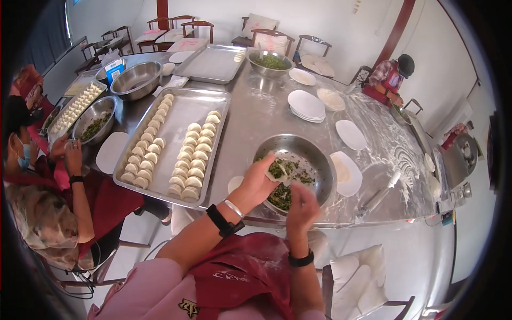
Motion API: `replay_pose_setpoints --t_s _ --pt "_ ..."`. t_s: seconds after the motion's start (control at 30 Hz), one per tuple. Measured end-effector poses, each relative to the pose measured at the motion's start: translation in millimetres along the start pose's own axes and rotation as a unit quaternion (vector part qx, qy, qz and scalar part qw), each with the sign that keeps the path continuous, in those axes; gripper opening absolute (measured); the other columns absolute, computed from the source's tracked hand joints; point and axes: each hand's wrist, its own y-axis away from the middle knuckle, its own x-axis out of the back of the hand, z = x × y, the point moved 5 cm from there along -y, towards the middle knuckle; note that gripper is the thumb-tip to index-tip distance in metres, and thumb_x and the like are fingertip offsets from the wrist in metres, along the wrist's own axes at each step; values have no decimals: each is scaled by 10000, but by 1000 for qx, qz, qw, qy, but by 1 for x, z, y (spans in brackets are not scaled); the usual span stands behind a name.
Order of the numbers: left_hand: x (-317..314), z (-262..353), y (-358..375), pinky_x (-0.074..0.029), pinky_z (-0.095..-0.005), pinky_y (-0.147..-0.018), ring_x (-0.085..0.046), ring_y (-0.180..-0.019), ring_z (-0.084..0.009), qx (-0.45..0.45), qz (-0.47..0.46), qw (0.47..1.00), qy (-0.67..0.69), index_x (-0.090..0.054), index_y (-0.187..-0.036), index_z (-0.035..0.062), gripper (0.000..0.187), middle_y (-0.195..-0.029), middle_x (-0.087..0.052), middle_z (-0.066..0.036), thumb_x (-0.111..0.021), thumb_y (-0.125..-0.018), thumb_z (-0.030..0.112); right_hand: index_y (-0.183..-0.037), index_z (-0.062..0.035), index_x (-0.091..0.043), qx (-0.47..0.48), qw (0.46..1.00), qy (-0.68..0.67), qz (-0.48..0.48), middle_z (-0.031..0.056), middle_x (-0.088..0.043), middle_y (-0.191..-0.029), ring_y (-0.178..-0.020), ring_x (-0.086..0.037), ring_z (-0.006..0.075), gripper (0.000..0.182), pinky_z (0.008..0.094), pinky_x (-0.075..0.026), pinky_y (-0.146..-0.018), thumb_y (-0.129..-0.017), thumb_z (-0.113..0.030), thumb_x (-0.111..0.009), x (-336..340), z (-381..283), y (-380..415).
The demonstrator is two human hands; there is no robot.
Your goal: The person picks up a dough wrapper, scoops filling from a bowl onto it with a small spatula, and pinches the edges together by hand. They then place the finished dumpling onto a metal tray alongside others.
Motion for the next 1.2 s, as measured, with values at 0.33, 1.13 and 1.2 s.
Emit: replay_pose_setpoints --t_s 0.33,1.13,1.2 --pt "10 6 23 -425 -440 -1080 -539 -1218 -272 20 38 999 14 -456 -1319 2 414 -1327 -543 -144 -359 -1076 324 -1015 32 -679 -74 992 -103 -9 132 -719 -983 -922 -706 242 119 353 -563 -841 -911 -18 -652 20 -1 -1" --pt "1 8 62 -389 -450 -1130 -487 -1302 -284 40 18 999 33 -392 -1409 -3 465 -1395 -495 -152 -381 -1068 314 -1087 84 -634 -198 916 -348 -9 174 -696 -1023 -914 -700 239 213 362 -587 -870 -959 -85 -633 20 18 26" --pt "2 7 62 -393 -449 -1125 -494 -1292 -282 41 17 998 34 -401 -1402 -1 460 -1386 -503 -149 -388 -1067 315 -1087 84 -637 -196 919 -341 2 168 -696 -1011 -914 -698 238 214 361 -588 -867 -957 -86 -636 21 19 25"
